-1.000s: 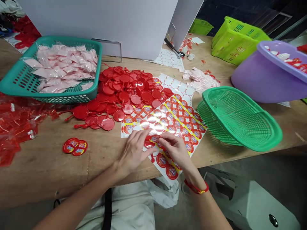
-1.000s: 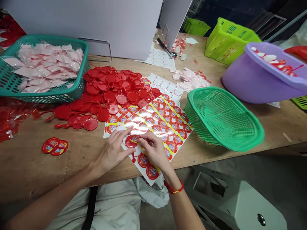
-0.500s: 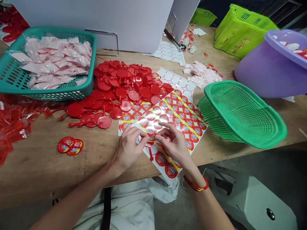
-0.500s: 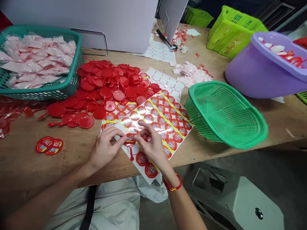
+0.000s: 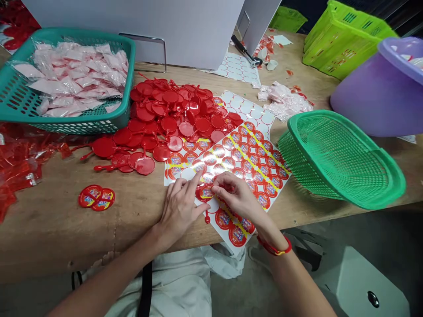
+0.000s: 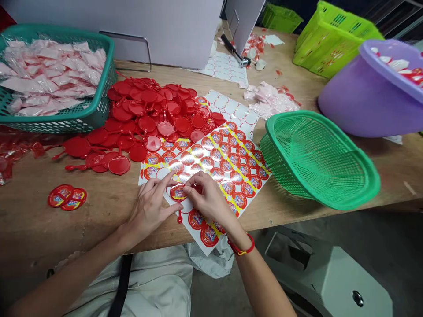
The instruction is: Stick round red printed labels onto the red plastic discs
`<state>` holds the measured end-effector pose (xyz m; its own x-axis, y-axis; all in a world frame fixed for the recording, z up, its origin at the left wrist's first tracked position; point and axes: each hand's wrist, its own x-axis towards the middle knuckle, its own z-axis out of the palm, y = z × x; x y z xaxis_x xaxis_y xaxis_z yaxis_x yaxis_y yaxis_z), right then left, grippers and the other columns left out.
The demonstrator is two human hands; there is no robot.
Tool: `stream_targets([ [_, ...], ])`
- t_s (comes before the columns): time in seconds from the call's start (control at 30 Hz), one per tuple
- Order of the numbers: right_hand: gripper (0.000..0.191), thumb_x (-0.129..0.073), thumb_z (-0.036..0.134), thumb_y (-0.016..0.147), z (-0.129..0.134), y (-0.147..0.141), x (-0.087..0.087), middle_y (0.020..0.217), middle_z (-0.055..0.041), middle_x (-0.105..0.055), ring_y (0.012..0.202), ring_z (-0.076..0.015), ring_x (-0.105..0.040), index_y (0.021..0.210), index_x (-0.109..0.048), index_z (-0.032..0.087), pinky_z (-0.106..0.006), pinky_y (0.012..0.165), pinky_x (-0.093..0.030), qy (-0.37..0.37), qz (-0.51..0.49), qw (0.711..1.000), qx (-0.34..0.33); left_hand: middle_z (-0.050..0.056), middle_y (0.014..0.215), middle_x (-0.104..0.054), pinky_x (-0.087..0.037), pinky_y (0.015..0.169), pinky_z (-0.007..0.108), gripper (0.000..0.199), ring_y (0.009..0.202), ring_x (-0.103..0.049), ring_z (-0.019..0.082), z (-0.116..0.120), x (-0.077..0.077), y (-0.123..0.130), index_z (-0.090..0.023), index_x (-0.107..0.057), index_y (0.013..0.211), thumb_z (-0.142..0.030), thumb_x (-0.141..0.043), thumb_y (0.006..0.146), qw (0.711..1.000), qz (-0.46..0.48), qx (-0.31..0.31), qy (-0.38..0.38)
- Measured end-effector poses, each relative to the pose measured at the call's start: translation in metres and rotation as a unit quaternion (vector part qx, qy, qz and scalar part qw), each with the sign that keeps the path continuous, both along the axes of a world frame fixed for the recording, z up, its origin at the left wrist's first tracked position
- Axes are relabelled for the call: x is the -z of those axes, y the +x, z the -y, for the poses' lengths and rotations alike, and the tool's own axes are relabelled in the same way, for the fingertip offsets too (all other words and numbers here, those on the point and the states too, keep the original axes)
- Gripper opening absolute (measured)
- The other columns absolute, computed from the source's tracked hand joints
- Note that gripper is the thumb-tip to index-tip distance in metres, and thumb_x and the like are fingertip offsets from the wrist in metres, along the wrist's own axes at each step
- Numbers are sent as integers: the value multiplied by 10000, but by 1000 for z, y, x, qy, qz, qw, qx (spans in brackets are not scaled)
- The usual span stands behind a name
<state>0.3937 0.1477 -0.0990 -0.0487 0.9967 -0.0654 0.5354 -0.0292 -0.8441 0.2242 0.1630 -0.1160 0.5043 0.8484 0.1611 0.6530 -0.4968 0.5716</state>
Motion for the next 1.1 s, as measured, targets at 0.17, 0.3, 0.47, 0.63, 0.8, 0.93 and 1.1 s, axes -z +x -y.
stream_targets([
  [0.17,118,-519,247,803,0,-2,6,818,-36,-537,768,-166,-499,710,-551,182,-278,650,-389,-22,26,999,-5,65,996,-614,-420,761,341,776,896,-509,228,0,1,-1,-199,-333,1296,-267,-739,639,1000,1,-1,16],
  [0.3,119,-523,259,810,0,-1,7,830,-36,-536,790,-173,-495,722,-550,184,-290,674,-379,-16,50,999,-14,59,994,-615,-419,760,342,763,888,-519,228,1,1,0,-202,-353,1279,-260,-746,628,1000,0,-7,16],
  [0.47,109,-519,249,815,0,-2,7,823,-33,-531,783,-171,-491,732,-548,184,-295,678,-373,-13,63,998,-17,48,997,-624,-416,779,350,767,895,-517,228,1,1,0,-198,-346,1282,-245,-744,629,1000,7,-4,6],
  [0.63,118,-521,261,818,-1,-1,8,832,-37,-532,787,-173,-492,734,-551,184,-297,677,-374,-12,79,996,-27,40,1012,-631,-410,798,359,809,901,-507,227,0,1,0,-211,-315,1305,-249,-749,622,1000,8,-1,-10],
  [0.8,116,-528,246,814,-2,-2,6,836,-42,-530,788,-177,-490,718,-549,184,-303,679,-378,-17,87,996,-30,39,1004,-634,-413,801,358,809,893,-499,221,0,0,0,-213,-312,1309,-247,-744,626,1000,9,-2,-20],
  [0.93,112,-531,226,805,-2,-6,3,816,-42,-532,784,-181,-487,701,-545,186,-310,680,-382,-9,98,995,-29,51,1023,-617,-421,794,364,761,893,-501,226,0,1,0,-202,-343,1288,-252,-735,638,1000,6,-3,-9],
  [1.1,73,-523,198,803,3,-13,8,810,-46,-536,783,-190,-494,738,-557,197,-318,677,-390,37,125,991,-3,80,1039,-552,-434,797,382,512,956,-484,255,-1,-1,0,-189,-519,1111,-304,-718,654,1000,-29,-3,-1],
])
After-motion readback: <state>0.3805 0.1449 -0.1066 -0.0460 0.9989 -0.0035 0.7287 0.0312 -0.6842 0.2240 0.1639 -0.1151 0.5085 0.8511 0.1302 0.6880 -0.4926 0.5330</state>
